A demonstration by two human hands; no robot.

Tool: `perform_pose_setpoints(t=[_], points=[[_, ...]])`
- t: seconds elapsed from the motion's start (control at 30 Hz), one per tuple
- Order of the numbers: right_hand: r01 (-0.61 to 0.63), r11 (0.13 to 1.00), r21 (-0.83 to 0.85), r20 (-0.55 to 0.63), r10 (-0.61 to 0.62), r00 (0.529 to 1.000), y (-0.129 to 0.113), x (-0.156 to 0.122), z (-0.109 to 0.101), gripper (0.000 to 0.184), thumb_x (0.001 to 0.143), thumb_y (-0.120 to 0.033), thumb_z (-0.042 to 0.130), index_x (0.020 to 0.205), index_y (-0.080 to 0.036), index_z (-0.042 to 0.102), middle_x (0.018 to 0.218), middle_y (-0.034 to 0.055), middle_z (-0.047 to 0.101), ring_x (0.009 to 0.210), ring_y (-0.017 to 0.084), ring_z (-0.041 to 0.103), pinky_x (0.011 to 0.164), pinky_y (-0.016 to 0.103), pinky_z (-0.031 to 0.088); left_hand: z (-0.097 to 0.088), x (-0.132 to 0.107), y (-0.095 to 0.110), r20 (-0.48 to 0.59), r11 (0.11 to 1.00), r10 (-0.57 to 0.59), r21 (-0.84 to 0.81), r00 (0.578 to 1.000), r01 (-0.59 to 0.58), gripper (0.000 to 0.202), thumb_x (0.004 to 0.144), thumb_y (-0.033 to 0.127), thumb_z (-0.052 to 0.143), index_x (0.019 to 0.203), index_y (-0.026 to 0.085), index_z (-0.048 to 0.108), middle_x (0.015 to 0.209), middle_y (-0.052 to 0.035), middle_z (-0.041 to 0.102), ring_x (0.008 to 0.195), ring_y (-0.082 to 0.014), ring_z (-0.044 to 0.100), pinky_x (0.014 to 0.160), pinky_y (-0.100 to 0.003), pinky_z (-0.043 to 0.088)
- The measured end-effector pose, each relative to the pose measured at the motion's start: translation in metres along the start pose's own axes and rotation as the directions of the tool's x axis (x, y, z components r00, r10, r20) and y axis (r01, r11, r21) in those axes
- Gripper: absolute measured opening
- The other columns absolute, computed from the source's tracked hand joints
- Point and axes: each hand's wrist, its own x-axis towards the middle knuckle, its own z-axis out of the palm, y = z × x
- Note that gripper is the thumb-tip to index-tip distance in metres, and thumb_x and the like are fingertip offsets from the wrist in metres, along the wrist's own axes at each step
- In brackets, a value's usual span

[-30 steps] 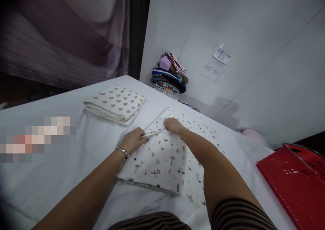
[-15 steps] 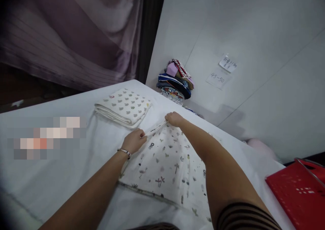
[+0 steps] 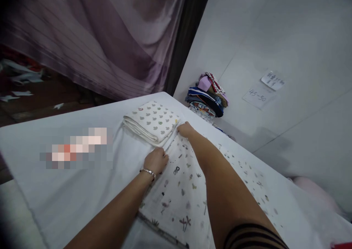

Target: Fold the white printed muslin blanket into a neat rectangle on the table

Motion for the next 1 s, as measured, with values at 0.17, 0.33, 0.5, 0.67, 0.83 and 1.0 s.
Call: perform_pose_setpoints(t=[0.17,0.33,0.5,0.67,0.83,1.0], points=[[-0.05,0.997,0.052,-0.083,0.054,0.995,0.017,0.0,0.009,0.041,0.074,-0.024,0.064,0.113,-0.019,0.057,0.122,0.0121,0.056,0.117,0.028,0.044,0.097,0.045,0.029,-0.001,0.001,0.002,0.01,1.0,-0.001,0.008,1.0,0.001,0.025,0.08,0.027,0.041,0.088,0.013,0.06,0.098,-0.0132,0.061,0.085,-0.0228,0.062,0.069,-0.032,0.045],[-0.273,0.895,0.354,-0.153,0.343,0.927,0.026,-0.013,0.031,0.072,0.072,-0.038,0.068,0.135,-0.019,0.038,0.141,0.0115,0.037,0.129,0.027,0.032,0.101,0.04,0.032,0.0,0.001,0.002,0.008,1.0,-0.021,0.009,1.0,0.021,0.023,0.08,0.027,0.041,0.086,0.015,0.059,0.098,-0.012,0.061,0.084,-0.0221,0.062,0.07,-0.032,0.045],[-0.424,0.77,0.477,-0.081,0.519,0.851,0.035,-0.023,0.058,0.06,0.084,-0.041,0.053,0.136,-0.014,0.038,0.133,0.013,0.047,0.117,0.022,0.049,0.093,0.031,0.041,0.002,0.001,0.0,-0.011,1.0,-0.013,0.021,1.0,0.013,0.021,0.079,0.026,0.041,0.083,0.015,0.058,0.095,-0.011,0.062,0.083,-0.0211,0.062,0.068,-0.031,0.044],[-0.454,0.758,0.468,-0.085,0.55,0.831,0.045,-0.021,0.068,0.044,0.091,-0.038,0.04,0.13,-0.018,0.046,0.126,0.0106,0.055,0.112,0.021,0.054,0.089,0.03,0.043,0.001,0.001,0.001,0.012,0.999,-0.031,0.028,0.999,0.03,0.02,0.08,0.027,0.041,0.083,0.016,0.058,0.097,-0.0096,0.062,0.082,-0.0191,0.061,0.065,-0.029,0.043],[-0.475,0.757,0.448,-0.104,0.572,0.814,0.044,-0.003,0.067,0.041,0.089,-0.037,0.042,0.125,-0.019,0.052,0.122,0.0106,0.057,0.11,0.023,0.055,0.087,0.033,0.044,0.001,0.001,0.001,0.007,0.999,-0.038,0.027,0.999,0.038,0.019,0.079,0.027,0.042,0.081,0.016,0.057,0.097,-0.0091,0.062,0.083,-0.0193,0.061,0.066,-0.03,0.042],[-0.503,0.746,0.437,-0.132,0.606,0.784,0.035,0.009,0.066,0.038,0.089,-0.036,0.042,0.119,-0.019,0.056,0.121,0.0118,0.056,0.108,0.023,0.055,0.086,0.032,0.045,0.002,0.0,0.002,0.005,0.999,-0.038,0.023,0.999,0.038,0.017,0.078,0.026,0.042,0.081,0.016,0.056,0.096,-0.0092,0.061,0.081,-0.0195,0.06,0.065,-0.03,0.042]])
